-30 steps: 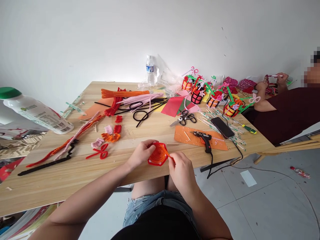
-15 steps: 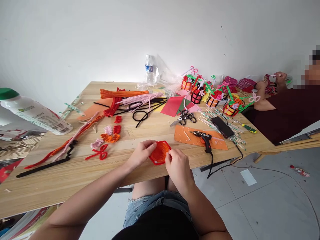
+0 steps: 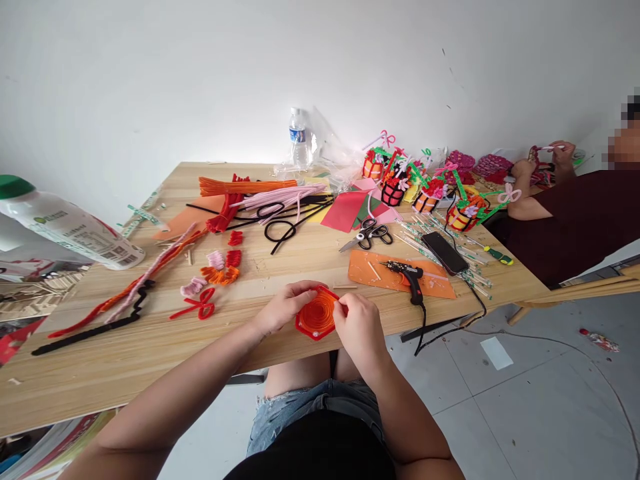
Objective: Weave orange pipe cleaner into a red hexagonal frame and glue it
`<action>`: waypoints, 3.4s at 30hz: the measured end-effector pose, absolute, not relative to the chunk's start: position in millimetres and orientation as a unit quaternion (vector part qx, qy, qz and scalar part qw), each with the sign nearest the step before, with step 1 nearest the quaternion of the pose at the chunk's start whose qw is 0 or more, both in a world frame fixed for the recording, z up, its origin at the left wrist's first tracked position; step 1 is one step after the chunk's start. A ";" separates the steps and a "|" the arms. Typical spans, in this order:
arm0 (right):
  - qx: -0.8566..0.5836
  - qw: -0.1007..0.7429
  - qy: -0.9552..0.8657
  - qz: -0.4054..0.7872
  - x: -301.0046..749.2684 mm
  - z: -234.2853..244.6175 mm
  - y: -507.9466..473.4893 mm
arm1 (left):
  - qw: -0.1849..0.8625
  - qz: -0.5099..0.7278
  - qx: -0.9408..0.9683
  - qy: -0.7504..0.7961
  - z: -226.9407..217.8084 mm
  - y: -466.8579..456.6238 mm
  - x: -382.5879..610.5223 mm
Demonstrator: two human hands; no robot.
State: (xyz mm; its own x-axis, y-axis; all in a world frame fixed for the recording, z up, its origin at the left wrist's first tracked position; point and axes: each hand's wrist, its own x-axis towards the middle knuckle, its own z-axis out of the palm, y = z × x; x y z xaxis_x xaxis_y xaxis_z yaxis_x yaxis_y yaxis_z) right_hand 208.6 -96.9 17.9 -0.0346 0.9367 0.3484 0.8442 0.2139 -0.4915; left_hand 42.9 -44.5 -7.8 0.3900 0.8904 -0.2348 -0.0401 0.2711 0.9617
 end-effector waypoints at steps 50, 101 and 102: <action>-0.622 0.286 -0.729 0.011 201.4 23.6 -117.7 | 0.629 0.413 0.444 0.487 -16.7 -49.9 52.0; -0.622 0.326 -0.704 0.103 199.3 17.0 -95.7 | 0.608 0.405 0.515 0.449 -5.0 -56.9 45.0; -0.624 0.326 -0.702 0.109 199.1 16.9 -95.3 | 0.608 0.408 0.519 0.441 -5.3 -57.3 44.7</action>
